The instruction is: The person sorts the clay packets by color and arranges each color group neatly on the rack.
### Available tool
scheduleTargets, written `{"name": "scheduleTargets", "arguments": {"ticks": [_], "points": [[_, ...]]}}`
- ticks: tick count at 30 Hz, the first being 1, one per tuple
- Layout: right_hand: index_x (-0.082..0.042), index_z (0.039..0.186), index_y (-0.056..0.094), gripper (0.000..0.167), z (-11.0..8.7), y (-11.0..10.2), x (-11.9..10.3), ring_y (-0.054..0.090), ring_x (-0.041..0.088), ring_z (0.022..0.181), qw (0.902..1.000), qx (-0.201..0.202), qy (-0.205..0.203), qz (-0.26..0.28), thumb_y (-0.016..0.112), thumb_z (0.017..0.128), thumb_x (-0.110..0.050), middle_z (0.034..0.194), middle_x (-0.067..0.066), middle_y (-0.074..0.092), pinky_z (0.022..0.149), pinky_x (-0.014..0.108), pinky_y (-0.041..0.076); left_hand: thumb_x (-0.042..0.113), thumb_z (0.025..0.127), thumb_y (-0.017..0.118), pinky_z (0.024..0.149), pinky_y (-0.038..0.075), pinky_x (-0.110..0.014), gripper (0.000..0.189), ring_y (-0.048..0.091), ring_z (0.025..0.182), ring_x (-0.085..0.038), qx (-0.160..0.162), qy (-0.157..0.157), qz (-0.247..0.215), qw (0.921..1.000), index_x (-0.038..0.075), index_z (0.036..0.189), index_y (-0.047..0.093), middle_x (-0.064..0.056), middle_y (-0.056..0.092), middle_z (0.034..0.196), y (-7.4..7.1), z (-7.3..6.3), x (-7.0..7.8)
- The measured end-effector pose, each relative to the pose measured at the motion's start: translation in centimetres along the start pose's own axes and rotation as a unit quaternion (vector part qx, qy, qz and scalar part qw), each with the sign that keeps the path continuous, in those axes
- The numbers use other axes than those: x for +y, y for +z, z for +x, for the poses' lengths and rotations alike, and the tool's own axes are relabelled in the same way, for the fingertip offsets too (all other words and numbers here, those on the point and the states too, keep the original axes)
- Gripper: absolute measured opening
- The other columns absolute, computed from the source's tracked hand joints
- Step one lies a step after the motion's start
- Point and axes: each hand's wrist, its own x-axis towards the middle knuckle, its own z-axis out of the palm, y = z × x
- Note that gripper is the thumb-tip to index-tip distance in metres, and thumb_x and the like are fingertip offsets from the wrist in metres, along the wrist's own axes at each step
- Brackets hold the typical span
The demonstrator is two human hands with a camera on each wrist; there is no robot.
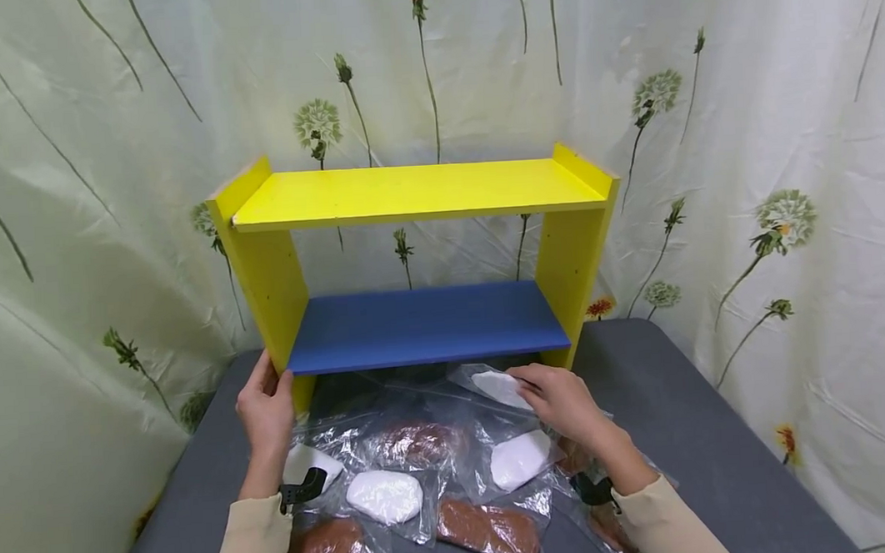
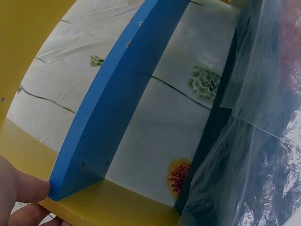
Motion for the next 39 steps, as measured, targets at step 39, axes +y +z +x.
{"name": "scheduleTargets", "arguments": {"ticks": [39], "points": [[-0.015, 0.132, 0.069, 0.044, 3.5, -8.7, -4.7, 0.049, 0.009, 0.066, 0.9789, 0.107, -0.102, 0.141, 0.069, 0.092, 0.003, 0.100, -0.003, 0.067, 0.051, 0.020, 0.042, 0.021, 0.104, 0.059, 0.102, 0.048, -0.047, 0.049, 0.057, 0.127, -0.021, -0.008, -0.009, -0.006, 0.9999, 0.038, 0.148, 0.049, 0.000, 0.056, 0.144, -0.1, 0.0, 0.2]]}}
